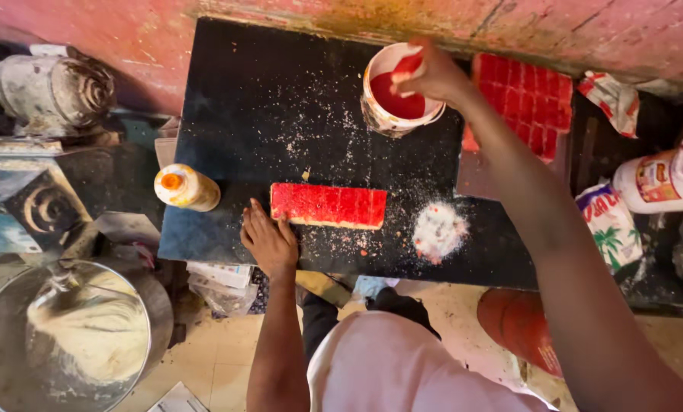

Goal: The person repeatedly picks up small red rectangular candy pieces, dips them into a bucket of red liquid, and rolls them in a pile of white powder on a black countertop. The coated pieces are placed on a nearby tray. The person also adds more white powder from a bag to the pile during the process.

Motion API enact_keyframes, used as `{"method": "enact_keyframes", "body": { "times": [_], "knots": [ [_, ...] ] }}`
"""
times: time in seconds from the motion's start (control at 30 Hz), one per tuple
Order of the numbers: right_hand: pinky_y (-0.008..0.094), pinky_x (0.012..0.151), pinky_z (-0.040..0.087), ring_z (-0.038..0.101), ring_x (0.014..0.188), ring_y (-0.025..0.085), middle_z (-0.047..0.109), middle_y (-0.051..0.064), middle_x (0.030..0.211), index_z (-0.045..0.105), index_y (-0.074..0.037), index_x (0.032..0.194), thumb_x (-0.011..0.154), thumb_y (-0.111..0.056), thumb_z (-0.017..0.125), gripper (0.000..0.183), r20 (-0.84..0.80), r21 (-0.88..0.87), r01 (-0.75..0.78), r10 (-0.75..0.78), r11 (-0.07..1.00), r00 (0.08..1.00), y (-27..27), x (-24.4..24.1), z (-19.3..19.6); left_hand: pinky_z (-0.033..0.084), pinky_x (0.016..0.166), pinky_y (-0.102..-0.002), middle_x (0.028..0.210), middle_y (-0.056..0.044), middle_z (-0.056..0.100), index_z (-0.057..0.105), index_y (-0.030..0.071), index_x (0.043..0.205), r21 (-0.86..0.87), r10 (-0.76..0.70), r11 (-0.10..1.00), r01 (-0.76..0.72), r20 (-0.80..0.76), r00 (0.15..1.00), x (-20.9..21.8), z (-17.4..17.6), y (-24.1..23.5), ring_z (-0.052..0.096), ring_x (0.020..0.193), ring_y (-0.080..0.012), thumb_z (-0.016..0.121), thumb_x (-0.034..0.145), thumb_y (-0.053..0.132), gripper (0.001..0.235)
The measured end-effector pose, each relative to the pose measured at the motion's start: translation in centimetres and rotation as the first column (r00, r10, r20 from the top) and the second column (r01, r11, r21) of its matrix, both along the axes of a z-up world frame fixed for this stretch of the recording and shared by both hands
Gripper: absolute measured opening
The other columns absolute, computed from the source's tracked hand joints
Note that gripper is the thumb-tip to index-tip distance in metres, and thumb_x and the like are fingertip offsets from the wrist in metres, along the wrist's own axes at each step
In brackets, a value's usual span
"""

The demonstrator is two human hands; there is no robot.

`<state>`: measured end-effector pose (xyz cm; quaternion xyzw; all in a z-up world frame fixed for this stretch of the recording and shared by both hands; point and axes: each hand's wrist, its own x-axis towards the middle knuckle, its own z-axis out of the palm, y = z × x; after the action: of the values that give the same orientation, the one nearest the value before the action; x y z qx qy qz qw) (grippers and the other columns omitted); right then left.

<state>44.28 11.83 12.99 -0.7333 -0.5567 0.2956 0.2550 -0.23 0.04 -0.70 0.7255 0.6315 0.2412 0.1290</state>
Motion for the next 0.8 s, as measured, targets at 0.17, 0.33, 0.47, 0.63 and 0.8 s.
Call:
{"method": "enact_keyframes", "body": {
  "times": [0.17,0.33,0.47,0.63,0.8],
  "knots": [
    [0.041,0.097,0.055,0.063,0.123,0.034,0.058,0.023,0.141,0.036,-0.003,0.152,0.078,-0.021,0.086,0.091,0.096,-0.177,-0.095,0.113,0.980,0.989,5.6,-0.2,-4.1,0.024,0.120,-0.053,0.157,-0.021,0.045,0.031,0.001,0.161,-0.019,0.058,0.998,-0.058,-0.037,0.998,0.1,-0.4,-0.2,0.035,0.150,-0.0346,0.046,0.105,0.042,0.071],
    [0.043,0.089,0.059,0.066,0.118,0.034,0.059,0.022,0.141,0.041,-0.005,0.152,0.088,-0.016,0.074,0.073,-0.237,-0.264,0.028,-0.093,0.964,0.967,5.5,1.1,-8.6,0.026,0.121,-0.053,0.159,-0.020,0.045,0.029,0.000,0.161,0.010,0.019,1.000,-0.019,-0.059,0.998,-0.2,-0.9,0.1,0.035,0.150,-0.0350,0.047,0.105,0.040,0.071],
    [0.045,0.082,0.062,0.068,0.113,0.033,0.061,0.021,0.141,0.044,-0.006,0.152,0.097,-0.012,0.065,0.060,-0.404,-0.421,0.077,-0.262,0.904,0.877,3.3,4.0,-10.6,0.026,0.120,-0.053,0.159,-0.019,0.045,0.032,0.002,0.160,-0.006,0.040,0.999,-0.040,-0.045,0.998,-0.2,-0.6,-0.1,0.036,0.151,-0.0332,0.048,0.106,0.041,0.069],
    [0.043,0.085,0.063,0.069,0.115,0.026,0.059,0.007,0.139,0.049,-0.013,0.147,0.080,-0.003,0.068,0.070,-0.447,-0.396,0.012,-0.204,0.918,0.871,4.2,4.3,-10.9,0.025,0.120,-0.052,0.157,-0.018,0.046,0.032,-0.002,0.160,-0.034,0.031,0.999,-0.032,-0.046,0.998,0.1,0.4,0.4,0.036,0.150,-0.0333,0.045,0.107,0.041,0.069],
    [0.047,0.103,0.053,0.067,0.126,0.039,0.069,0.022,0.135,0.059,-0.008,0.144,0.091,-0.022,0.076,0.057,0.422,-0.328,0.007,0.140,0.945,0.896,2.9,1.5,-9.6,0.025,0.120,-0.051,0.158,-0.018,0.046,0.033,-0.003,0.159,0.012,0.022,1.000,-0.021,-0.043,0.999,0.1,0.5,0.1,0.037,0.151,-0.0333,0.043,0.108,0.040,0.068]
  ]
}}
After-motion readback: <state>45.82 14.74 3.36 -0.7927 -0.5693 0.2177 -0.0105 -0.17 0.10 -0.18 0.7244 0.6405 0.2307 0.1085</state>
